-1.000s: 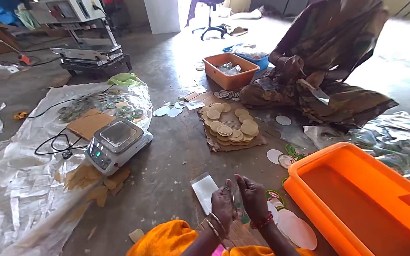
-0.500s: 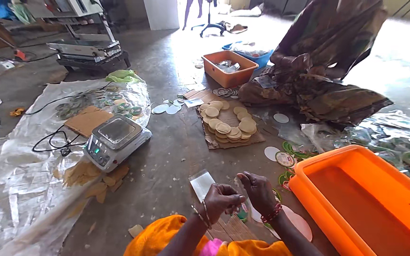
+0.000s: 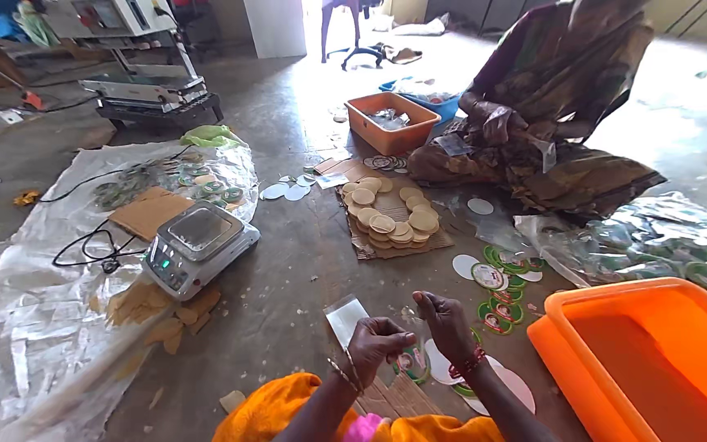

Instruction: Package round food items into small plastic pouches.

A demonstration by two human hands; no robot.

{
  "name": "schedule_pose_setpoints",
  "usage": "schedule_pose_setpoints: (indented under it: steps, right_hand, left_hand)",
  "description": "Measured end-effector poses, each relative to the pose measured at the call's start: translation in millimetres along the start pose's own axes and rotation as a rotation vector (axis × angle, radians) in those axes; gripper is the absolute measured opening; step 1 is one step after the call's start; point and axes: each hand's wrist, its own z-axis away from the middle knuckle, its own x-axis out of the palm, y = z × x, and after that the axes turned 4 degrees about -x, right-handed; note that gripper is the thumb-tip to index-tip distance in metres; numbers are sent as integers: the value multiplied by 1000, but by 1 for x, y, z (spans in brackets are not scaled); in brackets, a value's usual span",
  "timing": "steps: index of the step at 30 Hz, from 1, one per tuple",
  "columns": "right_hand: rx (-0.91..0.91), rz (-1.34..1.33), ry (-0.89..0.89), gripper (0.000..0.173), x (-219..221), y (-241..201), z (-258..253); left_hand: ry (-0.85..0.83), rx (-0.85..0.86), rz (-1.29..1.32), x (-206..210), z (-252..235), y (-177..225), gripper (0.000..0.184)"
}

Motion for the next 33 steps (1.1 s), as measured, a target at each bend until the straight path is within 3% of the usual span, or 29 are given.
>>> schedule_pose_setpoints:
  steps: [4, 7, 11, 15, 18, 21, 24, 28, 31, 33]
  right_hand:
    - [-64, 144, 132, 57, -1, -2, 3]
    - [14, 152, 141, 52, -10, -28, 16]
    - [177, 247, -32, 38, 7, -55, 29]
    - [331, 274, -98, 20, 7, -48, 21]
    - [250, 323, -62, 20, 2, -44, 28]
    - [56, 320, 48, 32, 0, -52, 40]
    - [-103, 103, 241, 20, 9, -75, 56]
    - [255, -364, 103, 36, 17, -103, 74]
    - [660, -816, 110, 29, 11, -112, 65]
    - [851, -973, 177, 27, 3, -113, 54]
  left_hand:
    - [123, 36, 41, 10, 5, 9, 22]
    - [266, 212, -175, -2, -12, -8, 22]
    - [433, 406, -598, 9, -15, -22, 16]
    - [454, 322, -574, 8, -17, -31, 22]
    - [566, 342, -732, 6, -13, -18, 19]
    - [531, 329, -884, 19, -3, -3, 22]
    - [532, 430, -884, 19, -3, -10, 22]
    - [508, 453, -893, 20, 0, -10, 24]
    - [511, 454, -942, 21, 2, -16, 22]
    - [562, 590, -973, 19, -4, -32, 17]
